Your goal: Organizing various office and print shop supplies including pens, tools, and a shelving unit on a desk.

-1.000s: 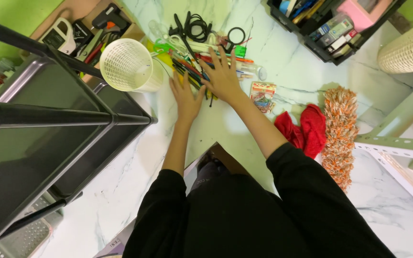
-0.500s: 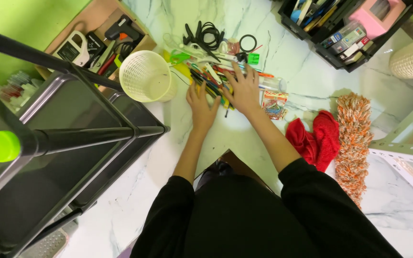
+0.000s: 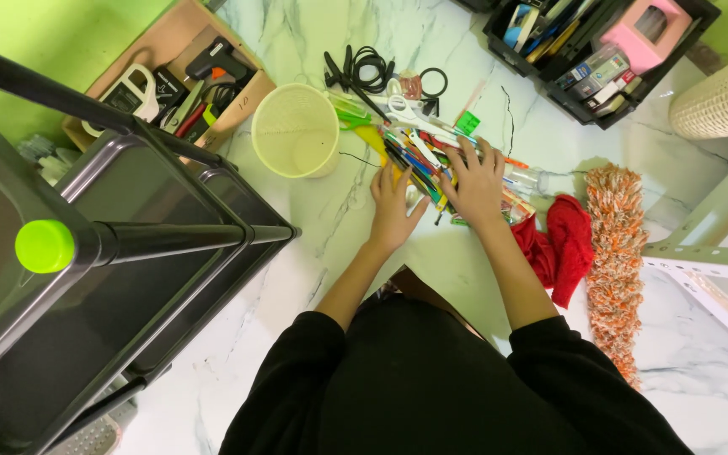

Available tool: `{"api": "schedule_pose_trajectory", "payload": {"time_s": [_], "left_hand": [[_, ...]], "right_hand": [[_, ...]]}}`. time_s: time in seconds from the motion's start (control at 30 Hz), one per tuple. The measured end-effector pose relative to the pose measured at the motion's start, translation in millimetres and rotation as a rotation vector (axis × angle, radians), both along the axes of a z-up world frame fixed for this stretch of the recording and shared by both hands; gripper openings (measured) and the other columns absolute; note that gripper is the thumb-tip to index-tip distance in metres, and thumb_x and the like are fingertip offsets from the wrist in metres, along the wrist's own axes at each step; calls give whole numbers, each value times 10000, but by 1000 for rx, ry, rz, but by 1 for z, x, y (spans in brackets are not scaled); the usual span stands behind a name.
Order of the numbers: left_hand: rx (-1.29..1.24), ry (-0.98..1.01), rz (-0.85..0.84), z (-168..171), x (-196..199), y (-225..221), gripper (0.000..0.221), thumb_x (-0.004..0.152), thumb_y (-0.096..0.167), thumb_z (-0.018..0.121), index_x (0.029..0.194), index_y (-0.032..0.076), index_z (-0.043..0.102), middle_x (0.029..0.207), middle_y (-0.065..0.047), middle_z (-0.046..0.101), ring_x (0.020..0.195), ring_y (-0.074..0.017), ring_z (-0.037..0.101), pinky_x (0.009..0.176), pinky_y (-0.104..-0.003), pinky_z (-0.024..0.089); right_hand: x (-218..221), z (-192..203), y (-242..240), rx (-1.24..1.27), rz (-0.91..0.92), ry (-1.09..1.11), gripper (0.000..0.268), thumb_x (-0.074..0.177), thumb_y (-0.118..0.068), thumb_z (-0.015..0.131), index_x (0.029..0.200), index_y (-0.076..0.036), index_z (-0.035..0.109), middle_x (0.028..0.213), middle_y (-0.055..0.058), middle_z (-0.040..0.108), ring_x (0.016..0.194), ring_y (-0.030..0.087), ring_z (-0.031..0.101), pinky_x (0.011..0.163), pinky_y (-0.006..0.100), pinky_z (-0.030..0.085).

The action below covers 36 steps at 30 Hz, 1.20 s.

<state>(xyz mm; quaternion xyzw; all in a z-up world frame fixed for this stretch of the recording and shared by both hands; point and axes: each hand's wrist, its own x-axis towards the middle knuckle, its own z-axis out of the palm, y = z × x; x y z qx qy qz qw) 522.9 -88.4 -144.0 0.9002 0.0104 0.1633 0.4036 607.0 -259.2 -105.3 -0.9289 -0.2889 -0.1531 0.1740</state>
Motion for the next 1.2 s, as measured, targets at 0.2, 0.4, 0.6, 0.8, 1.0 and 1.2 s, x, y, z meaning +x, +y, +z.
{"api": "schedule_pose_trajectory", "payload": {"time_s": [0.2, 0.4, 0.6, 0.8, 1.0, 1.2], "left_hand": [[-50, 2, -81, -11, 0, 14, 617, 911, 241, 769, 1419, 16, 499, 1579, -265, 335, 1420, -477, 301, 1190, -543, 283], [-249, -45, -4, 3, 0, 51, 437, 964, 113, 681, 1365, 37, 526, 1501, -203, 478, 1380, -385, 496, 1162, -453, 412], [-487, -1, 147, 7, -9, 60, 401, 976, 103, 632, 1362, 36, 549, 1320, -146, 594, 1153, -250, 658, 950, -350, 561], [-1008, 32, 293, -44, -1, 89, 413, 1084, 234, 634, 1390, -41, 610, 1318, -225, 639, 1117, -245, 613, 956, -365, 515], [-1583, 195, 177, -37, 6, 102, 647, 1033, 417, 559, 1470, -29, 390, 1454, -217, 523, 1281, -322, 569, 1075, -429, 502], [-1626, 153, 196, -48, 3, 109, 656, 1020, 401, 556, 1472, -20, 336, 1457, -228, 527, 1252, -335, 622, 1072, -443, 503]], "right_hand": [[-4, -1, -12, 13, -22, 26, 527, 882, -264, 719, 1383, -139, 612, 1478, 130, 530, 1389, 417, 419, 1147, 623, 282], [-12, 13, 37, 154, 108, 66, 581, 833, -75, 710, 1391, -40, 554, 1468, 199, 521, 1383, 420, 456, 1164, 574, 338], [-6, 12, 116, 345, 421, 300, 521, 819, -17, 705, 1325, -16, 579, 1203, 187, 676, 1153, 385, 625, 1001, 474, 475], [0, -9, 138, 346, 406, 373, 222, 942, -84, 676, 1161, -52, 660, 942, 174, 722, 888, 378, 696, 769, 467, 543], [-3, -9, 129, 308, 425, 349, 153, 955, -71, 638, 1097, -55, 693, 906, 175, 706, 854, 371, 685, 741, 465, 533], [2, 9, 119, 136, 290, 75, 179, 867, -41, 666, 1040, -59, 711, 941, 125, 668, 944, 334, 655, 856, 457, 480]]}}
